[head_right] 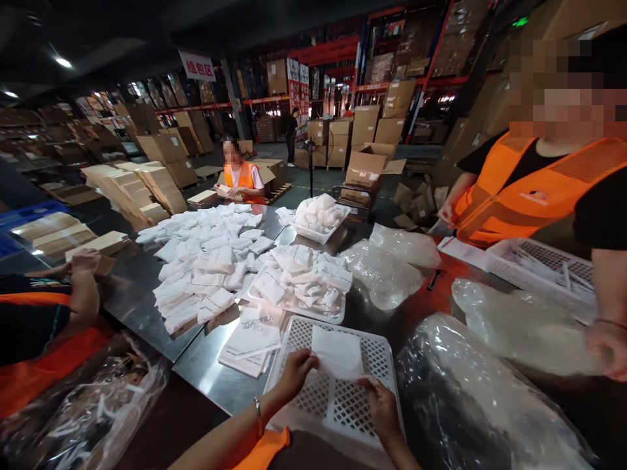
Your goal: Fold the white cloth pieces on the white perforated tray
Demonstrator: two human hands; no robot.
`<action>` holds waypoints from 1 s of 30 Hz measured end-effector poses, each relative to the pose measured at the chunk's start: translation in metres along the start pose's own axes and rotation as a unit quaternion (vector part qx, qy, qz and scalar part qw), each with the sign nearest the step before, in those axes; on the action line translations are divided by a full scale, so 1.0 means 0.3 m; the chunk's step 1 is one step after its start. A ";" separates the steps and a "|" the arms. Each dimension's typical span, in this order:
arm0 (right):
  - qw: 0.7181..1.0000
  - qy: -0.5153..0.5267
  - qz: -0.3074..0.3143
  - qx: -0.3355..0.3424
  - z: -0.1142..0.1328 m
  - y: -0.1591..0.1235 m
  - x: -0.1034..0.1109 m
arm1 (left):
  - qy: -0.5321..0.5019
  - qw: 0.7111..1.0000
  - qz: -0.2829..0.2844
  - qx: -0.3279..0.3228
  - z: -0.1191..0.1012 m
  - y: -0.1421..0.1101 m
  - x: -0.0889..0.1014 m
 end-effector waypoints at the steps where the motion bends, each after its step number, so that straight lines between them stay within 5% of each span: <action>1: 1.000 0.000 -0.004 -0.024 0.010 -0.004 -0.003 | -0.014 1.000 -0.004 0.024 0.002 -0.004 -0.006; 6: 0.994 -0.012 -0.049 -0.097 0.034 -0.010 -0.011 | 0.007 0.999 -0.027 0.040 0.004 -0.012 -0.033; 20: 0.954 -0.267 -0.136 0.009 0.016 0.037 -0.048 | 0.175 0.982 -0.061 0.040 0.031 0.012 -0.037; 30: 0.950 -0.310 -0.038 -0.021 -0.004 0.082 -0.050 | 0.231 0.972 -0.039 0.031 0.068 0.048 -0.045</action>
Point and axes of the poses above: each hand's wrist, its own y-axis towards the middle knuckle, its own x-axis out of the back of the hand, z = x × y, the point moved 4 cm from there along y, towards the middle knuckle, and after that the axes turned 3 degrees about -y, right-handed, at the moved point
